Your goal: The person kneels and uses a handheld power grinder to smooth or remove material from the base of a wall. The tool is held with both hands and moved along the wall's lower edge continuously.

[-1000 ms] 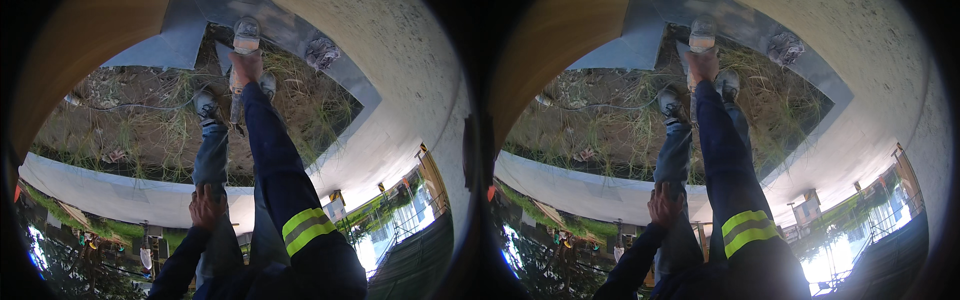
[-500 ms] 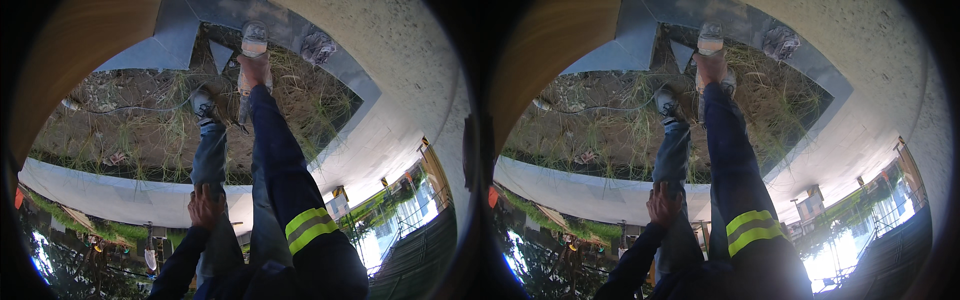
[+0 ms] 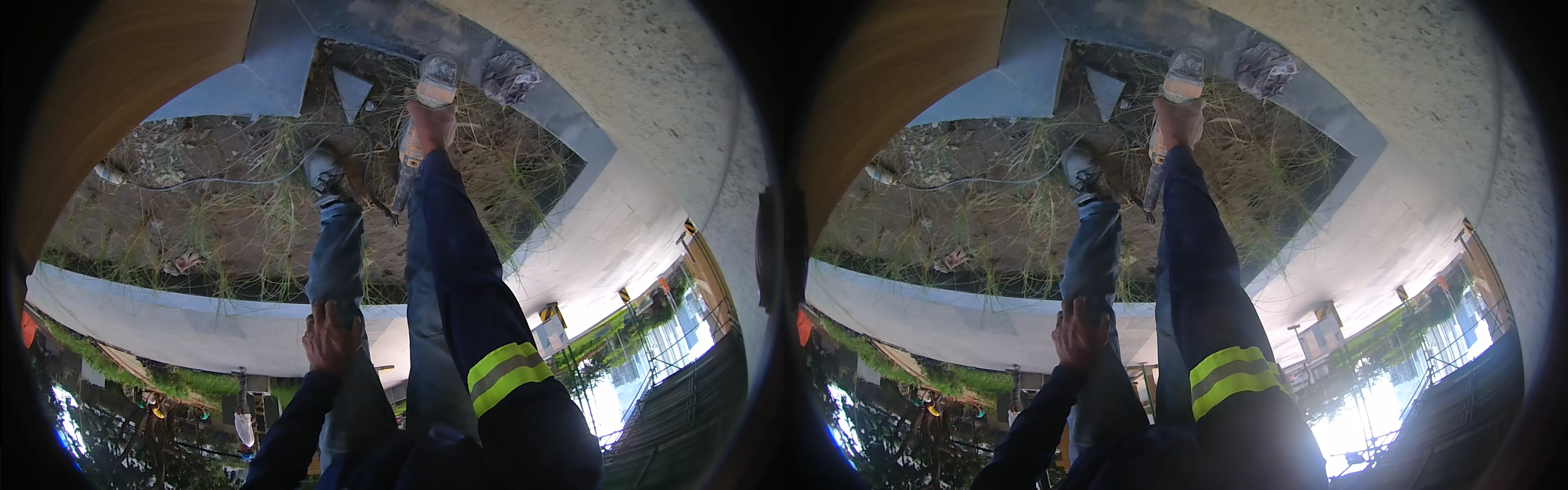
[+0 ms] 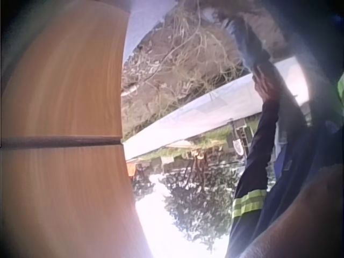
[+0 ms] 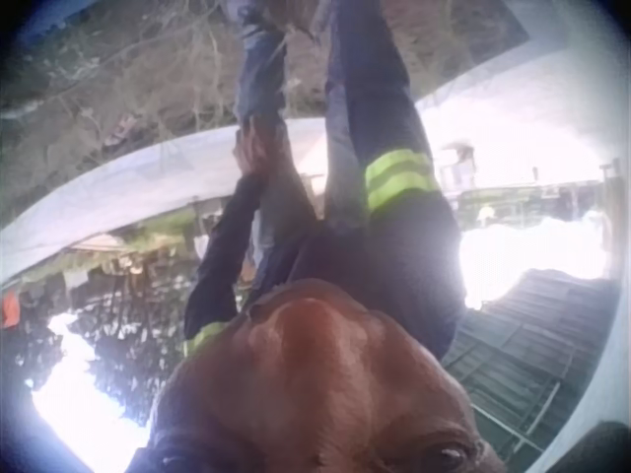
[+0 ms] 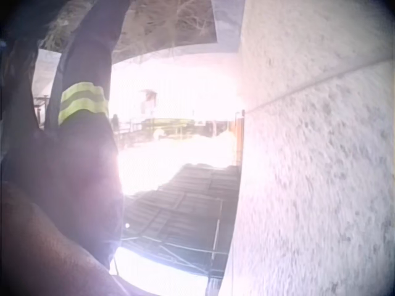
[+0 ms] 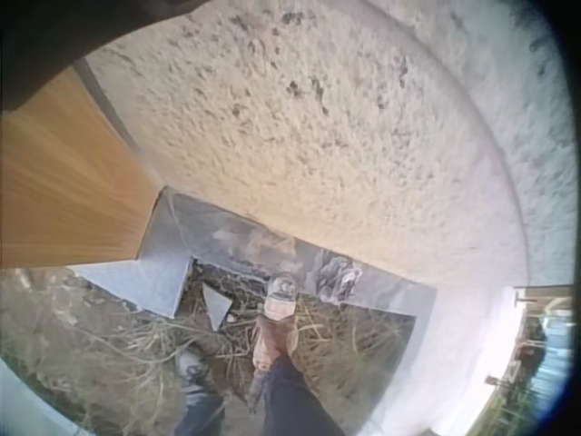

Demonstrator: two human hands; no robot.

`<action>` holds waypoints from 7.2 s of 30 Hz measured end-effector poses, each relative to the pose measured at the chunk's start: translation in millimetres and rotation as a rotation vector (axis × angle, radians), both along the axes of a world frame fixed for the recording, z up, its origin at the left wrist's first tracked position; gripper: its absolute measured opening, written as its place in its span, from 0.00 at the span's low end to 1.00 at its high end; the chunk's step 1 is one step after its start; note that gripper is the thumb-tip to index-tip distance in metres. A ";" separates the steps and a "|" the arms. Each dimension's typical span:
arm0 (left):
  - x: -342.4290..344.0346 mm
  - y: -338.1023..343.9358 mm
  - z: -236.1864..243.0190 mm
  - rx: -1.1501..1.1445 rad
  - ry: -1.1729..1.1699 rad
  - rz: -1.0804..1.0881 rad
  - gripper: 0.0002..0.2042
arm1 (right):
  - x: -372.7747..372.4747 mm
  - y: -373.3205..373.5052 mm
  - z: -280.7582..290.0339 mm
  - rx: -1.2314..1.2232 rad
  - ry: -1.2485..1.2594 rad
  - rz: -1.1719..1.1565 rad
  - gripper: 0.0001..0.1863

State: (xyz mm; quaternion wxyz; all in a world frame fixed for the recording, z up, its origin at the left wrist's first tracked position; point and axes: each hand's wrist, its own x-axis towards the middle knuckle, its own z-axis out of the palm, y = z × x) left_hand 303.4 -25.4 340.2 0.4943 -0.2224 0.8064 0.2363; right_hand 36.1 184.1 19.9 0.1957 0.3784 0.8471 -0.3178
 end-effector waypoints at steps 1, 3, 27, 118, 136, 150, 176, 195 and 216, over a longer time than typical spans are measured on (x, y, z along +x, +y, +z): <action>1.8 -0.4 -0.1 -0.003 0.000 -0.002 0.28 | 0.2 -1.8 4.7 -0.006 0.006 0.017 0.40; 5.7 -0.7 -0.5 -0.010 -0.001 -0.008 0.28 | -4.4 -10.1 9.5 -0.027 0.020 0.045 0.41; 6.6 -0.6 -0.6 -0.018 0.029 -0.014 0.28 | 0.2 -9.7 1.4 -0.050 0.007 0.055 0.43; 5.5 11.0 -3.6 0.006 0.059 -0.044 0.27 | 7.7 34.9 -9.7 -0.087 0.086 -0.032 0.41; 5.2 10.8 -0.9 -0.026 0.007 -0.028 0.27 | -8.8 -3.6 16.6 -0.012 -0.062 0.050 0.41; 8.7 11.1 -1.5 -0.012 0.046 0.038 0.25 | -20.1 -60.1 10.8 -0.071 -0.032 0.161 0.43; 7.1 12.4 -1.7 -0.003 0.026 0.043 0.27 | -8.0 -44.9 -17.5 -0.103 0.112 0.052 0.39; 13.9 7.5 5.5 -0.085 -0.041 0.150 0.20 | -6.7 -59.0 -62.4 -0.273 0.021 0.156 0.35; 0.2 6.8 -5.8 -0.105 -0.063 0.087 0.19 | -14.3 -56.8 -77.0 -0.353 -0.083 0.155 0.37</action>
